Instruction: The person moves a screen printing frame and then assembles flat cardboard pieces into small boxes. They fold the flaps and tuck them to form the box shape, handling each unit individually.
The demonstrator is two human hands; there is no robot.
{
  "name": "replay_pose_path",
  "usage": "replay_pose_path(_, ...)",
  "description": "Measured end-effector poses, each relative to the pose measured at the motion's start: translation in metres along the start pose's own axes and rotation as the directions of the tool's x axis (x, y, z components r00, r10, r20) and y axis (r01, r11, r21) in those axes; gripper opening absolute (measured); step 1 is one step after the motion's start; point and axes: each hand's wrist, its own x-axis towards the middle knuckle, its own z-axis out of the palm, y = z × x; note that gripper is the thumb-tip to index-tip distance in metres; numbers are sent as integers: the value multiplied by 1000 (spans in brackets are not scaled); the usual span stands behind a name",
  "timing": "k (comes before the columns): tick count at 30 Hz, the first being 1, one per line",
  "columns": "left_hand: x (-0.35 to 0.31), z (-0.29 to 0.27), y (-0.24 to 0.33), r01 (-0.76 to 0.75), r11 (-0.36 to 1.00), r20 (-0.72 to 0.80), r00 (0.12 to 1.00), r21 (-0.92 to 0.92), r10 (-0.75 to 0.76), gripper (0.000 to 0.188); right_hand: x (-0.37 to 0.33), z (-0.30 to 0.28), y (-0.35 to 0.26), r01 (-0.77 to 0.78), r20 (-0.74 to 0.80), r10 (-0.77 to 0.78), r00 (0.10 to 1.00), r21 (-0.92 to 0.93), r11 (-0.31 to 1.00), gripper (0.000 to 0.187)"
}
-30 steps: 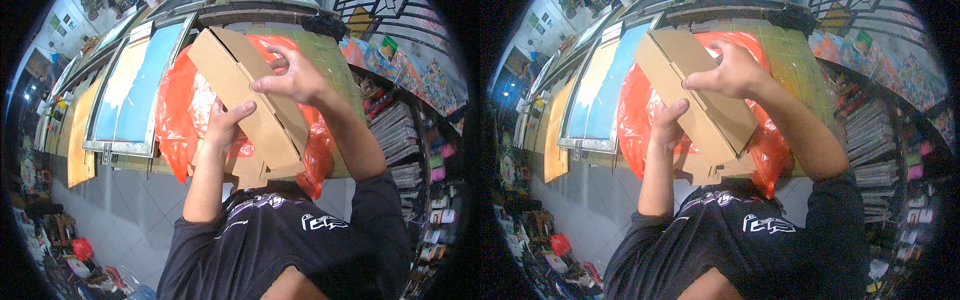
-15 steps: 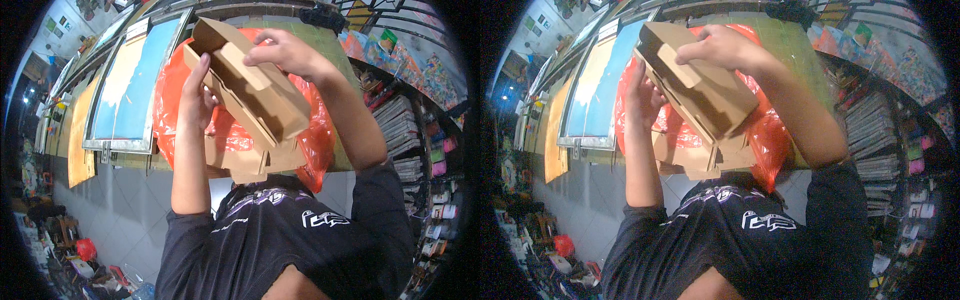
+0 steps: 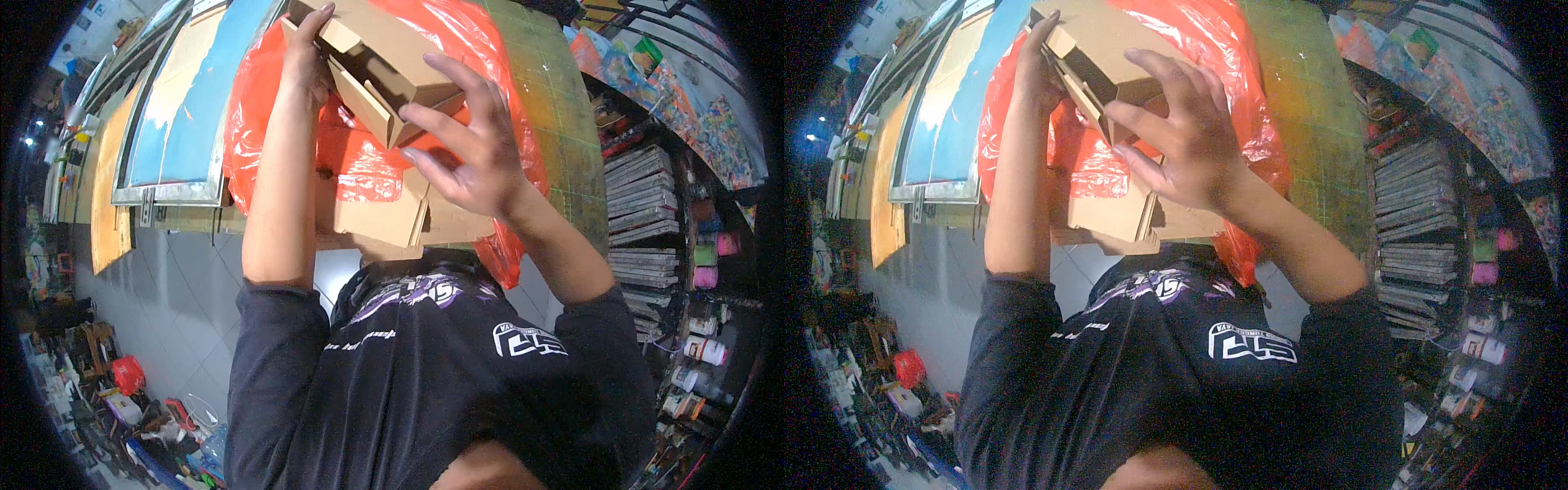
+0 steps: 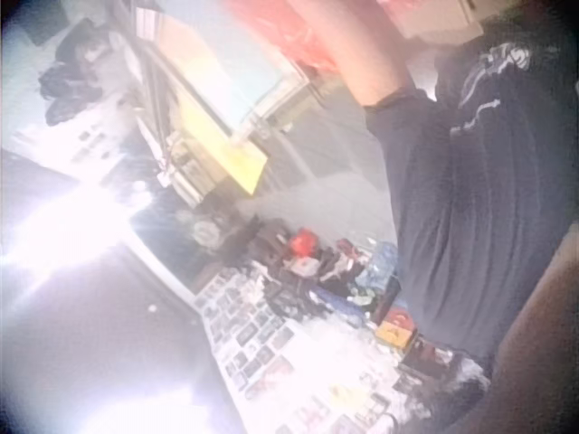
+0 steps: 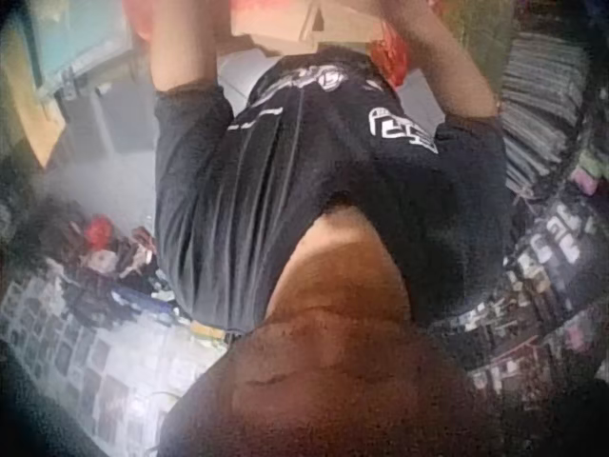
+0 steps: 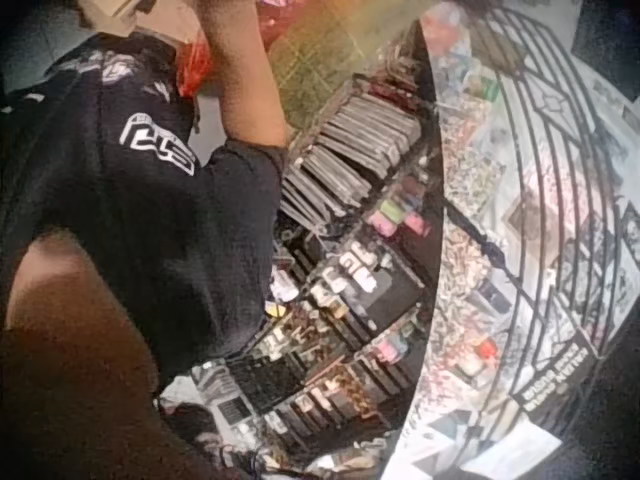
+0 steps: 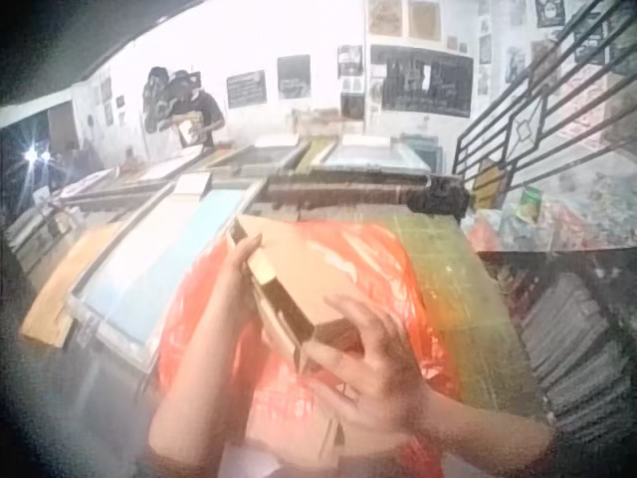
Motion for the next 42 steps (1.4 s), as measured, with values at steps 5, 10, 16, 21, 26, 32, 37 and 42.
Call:
replay_pose_path(5, 10, -4, -11, 10, 982, 83, 997, -189, 6, 73, -2, 18, 17, 38, 43, -34, 998, -88, 995, 32)
replay_pose_path(10, 15, -5, -26, -313, 63, 48, 333, 948, 942, 75, -8, 29, 23, -8, 22, 12, 1000, -188, 982, 31)
replay_pose_path(16, 14, -23, 1, -744, -148, 667, 470, 652, 578, 63, -6, 28, 13, -138, -60, 125, 990, -330, 934, 29)
replay_pose_path(21, 31, -23, 6, -651, -80, 555, 569, 755, 607, 57, -7, 27, 19, -166, -122, 138, 983, -269, 949, 19)
replay_pose_path(26, 78, -60, -9, -498, -419, 615, 335, 759, 714, 50, -18, 29, 21, -117, -141, 93, 986, -166, 979, 16)
replay_pose_path(32, 86, -56, -29, -517, 470, 151, 771, 716, 618, 43, -23, 26, 25, -79, -182, 71, 981, -35, 996, 16)
replay_pose_path(37, 80, -46, -22, -443, 680, 41, 853, 584, 520, 39, -13, 15, 15, -99, -48, 94, 994, -117, 988, 17)
replay_pose_path(42, 81, -31, -16, -432, 752, 1, 867, 499, 498, 31, -34, 25, 30, -131, -168, 169, 971, 214, 968, 19)
